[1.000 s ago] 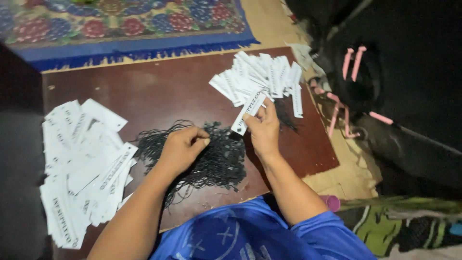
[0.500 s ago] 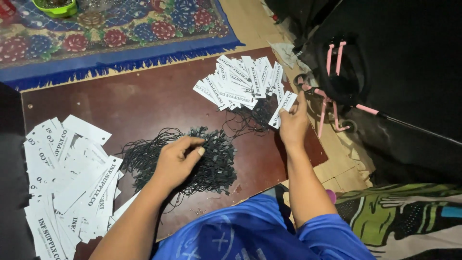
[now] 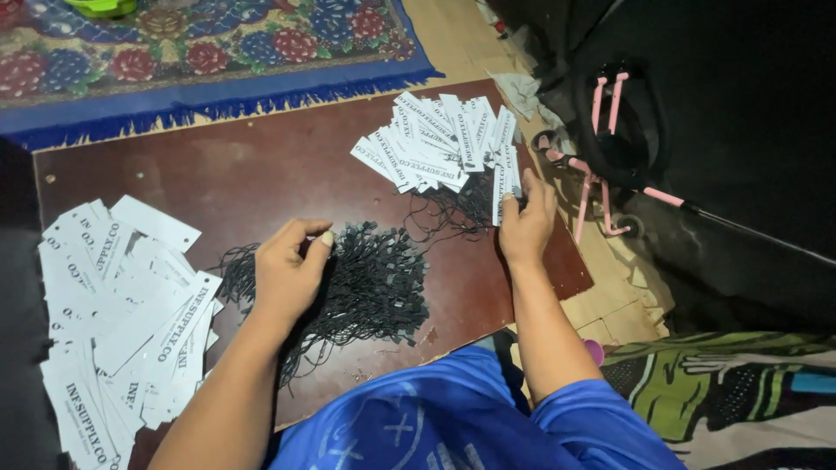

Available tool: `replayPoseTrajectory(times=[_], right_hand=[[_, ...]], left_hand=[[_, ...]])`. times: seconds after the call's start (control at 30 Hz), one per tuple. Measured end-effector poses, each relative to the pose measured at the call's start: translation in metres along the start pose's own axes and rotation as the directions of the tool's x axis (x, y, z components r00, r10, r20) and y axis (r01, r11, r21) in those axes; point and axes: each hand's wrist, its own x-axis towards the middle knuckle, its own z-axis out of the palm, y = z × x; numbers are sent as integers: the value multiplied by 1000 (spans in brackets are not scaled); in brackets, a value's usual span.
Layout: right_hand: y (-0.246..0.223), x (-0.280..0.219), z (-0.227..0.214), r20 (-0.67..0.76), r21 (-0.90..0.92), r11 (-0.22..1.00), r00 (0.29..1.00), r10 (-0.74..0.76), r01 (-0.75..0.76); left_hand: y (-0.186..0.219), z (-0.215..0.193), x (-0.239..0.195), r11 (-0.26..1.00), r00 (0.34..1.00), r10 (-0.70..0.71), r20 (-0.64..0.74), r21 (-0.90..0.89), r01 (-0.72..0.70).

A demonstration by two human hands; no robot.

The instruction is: The person repeatedly picks up white paper tags and black cables from a table, threads the tag through the cable, and places the assembled unit into a growing pile on the right. The process continues throughout the clip with consistent hand movements and no visible tools.

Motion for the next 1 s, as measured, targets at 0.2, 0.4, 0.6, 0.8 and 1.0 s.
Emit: replayPoseTrajectory(times=[0.2,0.4,0.6,0.8,1.0], right_hand=[[-22,2,-2,0,30,942,943,-333,333],[-66,-28,-7,252,257,860,829,-499,440],[-84,-37,-22,389,179,828,735,-555,531],[-70,-43,-19,387,91,848,766,-513,522],[-72,-45,-27,405,54,848,765,-501,527]], left_hand=[[-8,-2,3,1000,1000,-15,-5,2,15],[-6,-2,2,996,997,-78,-7,-50,78],[-12,-1,2,996,997,-75,5,-48,75],[-11,-2,2,995,996,-87,14,-43,87],[-14,-3,3,996,997,-78,10,-34,78]])
